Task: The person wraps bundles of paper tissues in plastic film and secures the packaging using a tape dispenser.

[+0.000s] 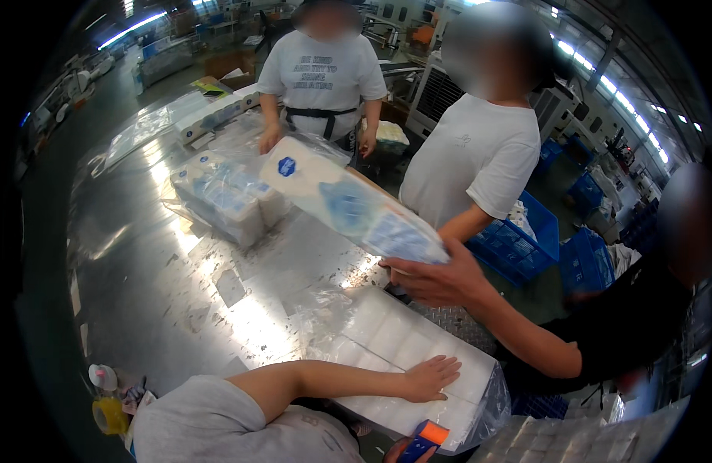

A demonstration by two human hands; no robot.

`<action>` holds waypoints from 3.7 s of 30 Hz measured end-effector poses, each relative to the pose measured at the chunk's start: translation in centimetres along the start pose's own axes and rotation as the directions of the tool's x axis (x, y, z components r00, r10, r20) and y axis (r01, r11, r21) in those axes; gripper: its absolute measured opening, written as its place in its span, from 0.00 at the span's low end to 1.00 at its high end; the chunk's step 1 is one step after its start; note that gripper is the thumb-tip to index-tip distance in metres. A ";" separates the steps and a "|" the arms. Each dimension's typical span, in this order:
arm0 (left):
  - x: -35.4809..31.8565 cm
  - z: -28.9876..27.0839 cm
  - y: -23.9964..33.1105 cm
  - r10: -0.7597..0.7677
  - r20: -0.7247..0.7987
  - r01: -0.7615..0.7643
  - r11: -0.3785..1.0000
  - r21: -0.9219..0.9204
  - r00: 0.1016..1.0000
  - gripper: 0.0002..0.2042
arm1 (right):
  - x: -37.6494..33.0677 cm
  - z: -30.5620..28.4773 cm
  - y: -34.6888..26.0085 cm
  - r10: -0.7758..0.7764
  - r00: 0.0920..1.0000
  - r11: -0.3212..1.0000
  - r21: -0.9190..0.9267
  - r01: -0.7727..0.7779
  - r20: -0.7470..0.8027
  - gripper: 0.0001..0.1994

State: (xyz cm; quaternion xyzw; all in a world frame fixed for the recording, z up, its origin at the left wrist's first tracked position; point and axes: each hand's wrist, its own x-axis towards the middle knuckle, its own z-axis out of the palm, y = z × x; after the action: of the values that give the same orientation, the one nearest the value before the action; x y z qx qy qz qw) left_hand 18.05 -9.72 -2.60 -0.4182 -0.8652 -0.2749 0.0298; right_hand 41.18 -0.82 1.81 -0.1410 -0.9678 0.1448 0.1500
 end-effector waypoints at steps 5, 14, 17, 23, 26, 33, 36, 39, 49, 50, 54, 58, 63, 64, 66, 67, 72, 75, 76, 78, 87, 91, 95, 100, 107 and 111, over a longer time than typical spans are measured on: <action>-0.6 -0.2 0.2 0.002 -0.023 -0.003 1.000 -0.011 1.000 0.30 | 0.0 0.2 0.4 -0.024 1.000 0.999 0.037 0.024 -0.003 0.45; -0.8 -0.4 0.3 0.010 -0.021 -0.009 1.000 0.020 1.000 0.30 | 0.2 -1.4 -0.5 0.093 0.982 0.995 0.030 -0.100 0.162 0.46; -0.8 -0.3 0.4 0.011 -0.030 -0.010 1.000 0.022 0.999 0.30 | 0.3 -1.6 -0.8 0.131 0.971 0.989 0.036 -0.141 0.200 0.46; -0.9 -0.3 0.7 0.003 -0.030 -0.001 0.998 0.056 1.000 0.30 | 0.2 -1.9 -1.9 0.184 0.956 0.978 0.056 -0.202 0.226 0.46; -0.9 0.1 0.6 0.001 -0.041 0.002 0.997 0.072 0.999 0.31 | 0.2 -2.2 -2.5 0.226 0.944 0.966 0.067 -0.248 0.242 0.45; -0.9 0.2 0.5 0.026 -0.104 -0.021 0.999 0.043 0.994 0.30 | -0.1 -1.5 -2.0 0.213 0.957 0.967 0.099 -0.236 0.196 0.44; -1.0 0.1 0.6 0.027 -0.107 -0.024 0.999 0.035 0.994 0.30 | -0.3 -1.3 -1.8 0.186 0.969 0.975 0.092 -0.203 0.162 0.44; -0.9 0.0 0.7 0.024 -0.101 -0.022 0.999 0.024 0.995 0.30 | -0.4 -1.3 -1.7 0.183 0.971 0.975 0.098 -0.200 0.156 0.44; -0.9 0.1 0.5 0.019 -0.096 -0.019 1.000 0.009 0.995 0.30 | -0.4 -0.9 -1.4 0.131 0.983 0.987 0.078 -0.142 0.128 0.45; -0.9 0.1 0.5 0.019 -0.094 -0.019 1.000 0.010 0.995 0.30 | -0.4 -0.8 -1.3 0.131 0.983 0.988 0.066 -0.141 0.130 0.45; -0.9 -0.1 0.5 0.020 -0.080 -0.019 1.000 0.014 0.997 0.29 | -0.6 -0.1 -0.7 0.101 0.992 0.993 0.048 -0.104 0.070 0.45; -0.9 -0.2 0.6 0.021 -0.078 -0.020 1.000 0.019 0.997 0.29 | -0.7 0.1 -0.7 0.104 0.993 0.994 0.034 -0.106 0.055 0.44; -0.9 -0.3 0.6 0.023 -0.070 -0.021 0.999 0.030 0.997 0.30 | -0.5 -0.2 -0.8 0.107 0.991 0.993 0.036 -0.110 0.076 0.44; -0.9 -0.2 0.5 0.023 -0.073 -0.021 0.999 0.029 0.997 0.30 | -0.5 -0.3 -0.9 0.107 0.991 0.993 0.037 -0.110 0.075 0.44; -0.9 0.0 0.5 0.025 -0.078 -0.023 0.999 0.025 0.997 0.30 | -0.5 -0.5 -1.3 0.108 0.992 0.993 0.038 -0.111 0.072 0.44; -0.9 0.0 0.5 0.026 -0.081 -0.024 0.999 0.023 0.996 0.30 | -0.5 -0.4 -1.2 0.101 0.993 0.994 0.032 -0.104 0.068 0.44; -0.9 0.0 0.4 0.024 -0.074 -0.022 1.000 0.020 0.997 0.29 | -0.3 -0.7 -1.4 0.123 0.987 0.992 -0.002 -0.124 0.108 0.45; -0.6 0.1 0.4 0.031 -0.058 -0.030 0.999 0.021 0.998 0.29 | -0.3 -0.4 -1.1 0.126 0.987 0.992 -0.001 -0.127 0.101 0.45; -0.8 0.0 0.5 0.026 -0.058 -0.025 0.999 0.025 0.998 0.29 | -0.4 -0.5 -1.1 0.112 0.989 0.994 0.000 -0.112 0.096 0.45; -1.1 -0.3 0.6 0.016 -0.064 -0.014 0.999 0.034 0.998 0.29 | -0.4 -0.5 -1.1 0.084 0.993 0.996 0.001 -0.085 0.085 0.45; -0.9 0.0 0.5 0.019 -0.064 -0.016 0.999 0.042 0.998 0.29 | -0.5 -0.3 -1.4 0.102 0.994 0.995 0.005 -0.103 0.050 0.44; -1.0 -0.3 0.5 0.018 -0.067 -0.016 0.999 0.031 0.998 0.29 | -0.6 0.1 -0.8 0.058 0.998 0.998 0.007 -0.058 0.011 0.43; -1.0 -0.1 0.5 0.016 -0.080 -0.015 1.000 0.020 0.997 0.29 | -0.6 0.1 -0.7 0.003 1.000 1.000 -0.021 -0.003 -0.019 0.43; -1.0 -0.1 0.6 0.022 -0.091 -0.019 0.999 0.032 0.996 0.30 | -0.5 -0.3 -1.1 0.022 1.000 1.000 0.009 -0.022 -0.002 0.43; -1.2 -1.8 0.8 0.009 -0.003 -0.009 1.000 -0.006 1.000 0.30 | 0.4 -0.9 -0.5 -0.020 0.999 0.999 0.042 0.018 0.038 0.39; -1.1 -0.6 0.2 0.008 -0.016 -0.008 1.000 -0.001 1.000 0.30 | -1.1 -3.7 -1.5 0.096 0.983 0.995 -0.043 -0.090 0.156 0.35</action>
State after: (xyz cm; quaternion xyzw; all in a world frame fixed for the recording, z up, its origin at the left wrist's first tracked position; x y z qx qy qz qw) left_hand 18.83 -10.64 -2.32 -0.4194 -0.8632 -0.2785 0.0375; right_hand 43.04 -1.68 5.38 -0.1768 -0.9714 0.1449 0.0635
